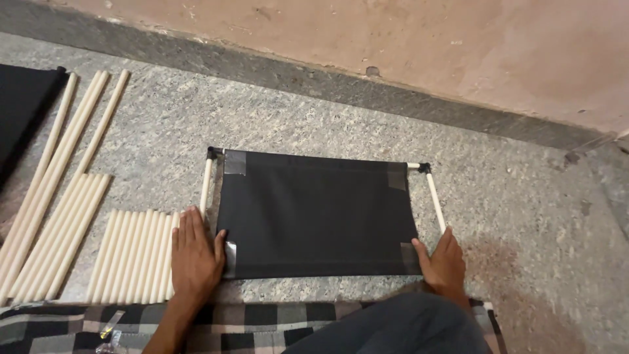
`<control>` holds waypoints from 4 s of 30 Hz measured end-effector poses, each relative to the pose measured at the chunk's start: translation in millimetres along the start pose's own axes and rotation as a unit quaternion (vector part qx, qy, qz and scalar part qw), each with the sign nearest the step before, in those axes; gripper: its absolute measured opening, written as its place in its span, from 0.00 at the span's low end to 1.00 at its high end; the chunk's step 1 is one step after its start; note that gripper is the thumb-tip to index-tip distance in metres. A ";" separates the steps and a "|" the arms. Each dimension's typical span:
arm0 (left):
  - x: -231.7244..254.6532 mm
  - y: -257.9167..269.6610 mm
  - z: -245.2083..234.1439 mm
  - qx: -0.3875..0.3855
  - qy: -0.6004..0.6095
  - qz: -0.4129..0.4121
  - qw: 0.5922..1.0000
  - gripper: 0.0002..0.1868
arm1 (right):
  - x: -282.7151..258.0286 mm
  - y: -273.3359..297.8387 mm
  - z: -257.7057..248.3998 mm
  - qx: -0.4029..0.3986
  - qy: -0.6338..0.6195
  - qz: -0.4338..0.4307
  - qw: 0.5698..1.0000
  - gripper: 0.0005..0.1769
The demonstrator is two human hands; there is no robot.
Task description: The person assembles a small rectangular frame by inserting white rods into black corner connectors and attaching a black fabric panel. They connect rods to the fabric edges, secure the corners, and adjust the frame on the floor.
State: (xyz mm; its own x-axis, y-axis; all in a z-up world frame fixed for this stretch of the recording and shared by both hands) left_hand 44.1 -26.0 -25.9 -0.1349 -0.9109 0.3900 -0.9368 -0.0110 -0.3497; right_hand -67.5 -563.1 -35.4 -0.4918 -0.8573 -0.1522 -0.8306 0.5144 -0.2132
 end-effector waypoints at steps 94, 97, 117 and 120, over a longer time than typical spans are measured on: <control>-37.5 16.4 -54.8 -0.218 0.183 -0.326 0.902 0.21 | -327.9 84.3 -45.2 -0.221 -0.019 -0.371 0.902 0.10; -38.6 16.6 -51.0 -0.245 0.215 -0.358 0.875 0.21 | -323.3 81.9 -44.2 -0.263 0.045 -0.341 0.901 0.10; -21.8 10.1 -66.3 -0.114 0.192 -0.232 0.947 0.16 | -356.2 -8.9 -90.5 -0.241 -0.096 -0.349 0.901 0.19; -22.4 6.8 -67.9 -0.131 0.207 -0.246 0.938 0.17 | -370.8 -43.9 -76.7 -0.184 -0.073 -0.356 0.913 0.19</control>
State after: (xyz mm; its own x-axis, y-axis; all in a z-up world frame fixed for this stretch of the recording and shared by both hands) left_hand 18.8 22.4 20.9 0.2712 -0.5828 0.7660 -0.9584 -0.2370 0.1591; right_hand 131.3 -269.5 104.4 0.2255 -0.9457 -0.2339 -0.9709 -0.2381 0.0265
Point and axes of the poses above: each hand's wrist, its own y-axis away from the middle knuckle, its own z-axis out of the palm, x = y × z, the point moved 2 cm from there along -y, towards the middle knuckle, and after that the axes turned 5 degrees about x, right-handed, at the moved point
